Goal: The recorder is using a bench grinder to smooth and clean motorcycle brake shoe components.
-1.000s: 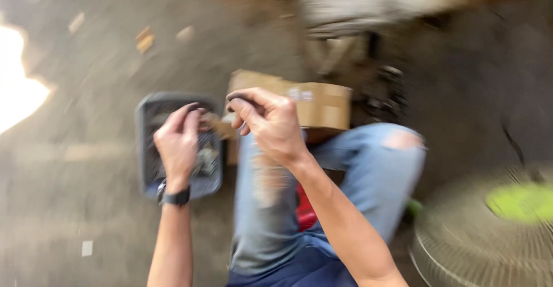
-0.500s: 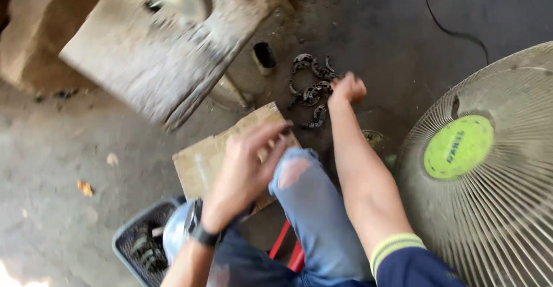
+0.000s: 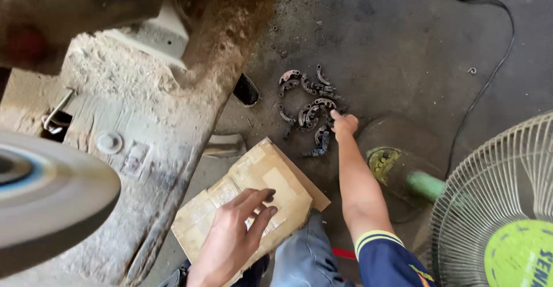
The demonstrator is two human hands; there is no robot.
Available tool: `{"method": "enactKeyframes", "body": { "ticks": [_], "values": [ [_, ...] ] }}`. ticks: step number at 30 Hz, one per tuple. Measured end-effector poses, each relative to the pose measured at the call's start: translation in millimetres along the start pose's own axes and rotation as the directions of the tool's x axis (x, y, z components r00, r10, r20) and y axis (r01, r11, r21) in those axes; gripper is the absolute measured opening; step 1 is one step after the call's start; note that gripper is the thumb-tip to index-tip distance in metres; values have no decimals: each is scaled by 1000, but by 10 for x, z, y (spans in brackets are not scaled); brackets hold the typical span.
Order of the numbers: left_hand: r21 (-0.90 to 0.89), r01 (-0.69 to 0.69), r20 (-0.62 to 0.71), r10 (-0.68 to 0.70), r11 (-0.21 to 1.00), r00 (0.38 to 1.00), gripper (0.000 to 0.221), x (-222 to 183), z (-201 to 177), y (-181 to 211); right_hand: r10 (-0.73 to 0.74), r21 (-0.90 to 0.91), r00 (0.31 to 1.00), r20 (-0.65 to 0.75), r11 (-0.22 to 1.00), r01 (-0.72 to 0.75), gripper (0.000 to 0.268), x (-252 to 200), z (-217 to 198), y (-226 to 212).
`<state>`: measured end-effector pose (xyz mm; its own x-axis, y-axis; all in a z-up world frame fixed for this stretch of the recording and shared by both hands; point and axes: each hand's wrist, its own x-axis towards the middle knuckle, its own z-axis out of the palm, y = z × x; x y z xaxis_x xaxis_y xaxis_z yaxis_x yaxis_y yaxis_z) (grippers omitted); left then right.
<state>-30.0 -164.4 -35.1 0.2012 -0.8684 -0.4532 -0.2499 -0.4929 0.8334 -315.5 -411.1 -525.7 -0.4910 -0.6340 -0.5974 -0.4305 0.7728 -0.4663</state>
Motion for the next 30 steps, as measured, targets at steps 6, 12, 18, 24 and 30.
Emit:
{"method": "enactKeyframes", "body": {
  "ticks": [6,12,18,24,30],
  "values": [
    [40,7,11,-8,999,1000,28,-211,-33,218,184,426,965,186,870,-248,20,-236,-297,-105],
    [11,-30,-72,31,999,997,29,-808,-58,536,-279,636,601,749,557,-535,12,-1350,-847,-622],
    [53,-240,-369,242,969,897,30,-1335,23,300,-502,564,259,825,710,-422,22,-2929,-1258,-1485],
    [292,-236,-630,372,927,682,24,-1112,124,-88,-507,487,-117,854,858,-164,15,-4081,-1424,-1861],
    [-128,-90,-711,-28,988,702,24,-928,-175,59,-481,483,-176,859,875,-39,20,-4935,-1531,-2056]
  ]
}}
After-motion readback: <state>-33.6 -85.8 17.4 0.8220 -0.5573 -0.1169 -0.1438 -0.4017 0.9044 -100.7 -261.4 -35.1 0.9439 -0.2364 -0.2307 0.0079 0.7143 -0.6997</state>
